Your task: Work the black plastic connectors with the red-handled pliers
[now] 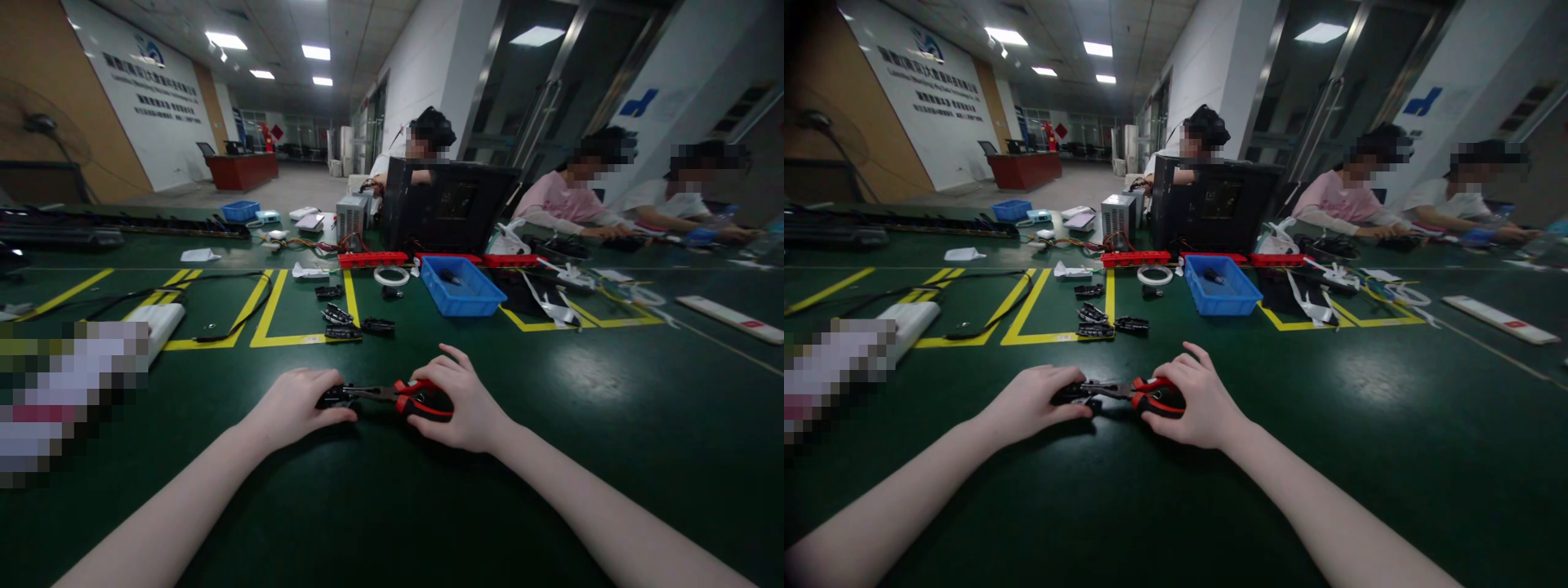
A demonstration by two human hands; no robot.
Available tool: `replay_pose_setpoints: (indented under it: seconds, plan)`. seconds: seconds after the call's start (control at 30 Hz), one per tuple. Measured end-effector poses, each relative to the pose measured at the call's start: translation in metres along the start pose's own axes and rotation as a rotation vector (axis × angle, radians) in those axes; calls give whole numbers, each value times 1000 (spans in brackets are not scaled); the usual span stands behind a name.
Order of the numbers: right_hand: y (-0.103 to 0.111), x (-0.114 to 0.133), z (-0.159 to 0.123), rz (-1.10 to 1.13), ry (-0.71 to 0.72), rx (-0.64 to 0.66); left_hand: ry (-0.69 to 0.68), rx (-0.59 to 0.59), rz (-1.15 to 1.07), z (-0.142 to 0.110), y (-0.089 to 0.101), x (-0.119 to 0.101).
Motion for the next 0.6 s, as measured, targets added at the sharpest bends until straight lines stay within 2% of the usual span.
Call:
replay_pose_setpoints:
  seconds: [0.33, 0.6]
  plan:
    - [6, 10, 2, -106, 57, -54, 49, 60, -114, 0, 1, 1]
    - [0, 7, 2, -180, 62, -1, 33, 29, -85, 0, 0, 3]
Point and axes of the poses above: each hand's wrist, its own z-axis towards the middle knuckle, its own y-axis out of the back of the hand, x = y × z, the point moved 9 cm from there along z, towards the middle knuckle, and after that the axes turned 7 degrees about y, right-handed, at the moved point
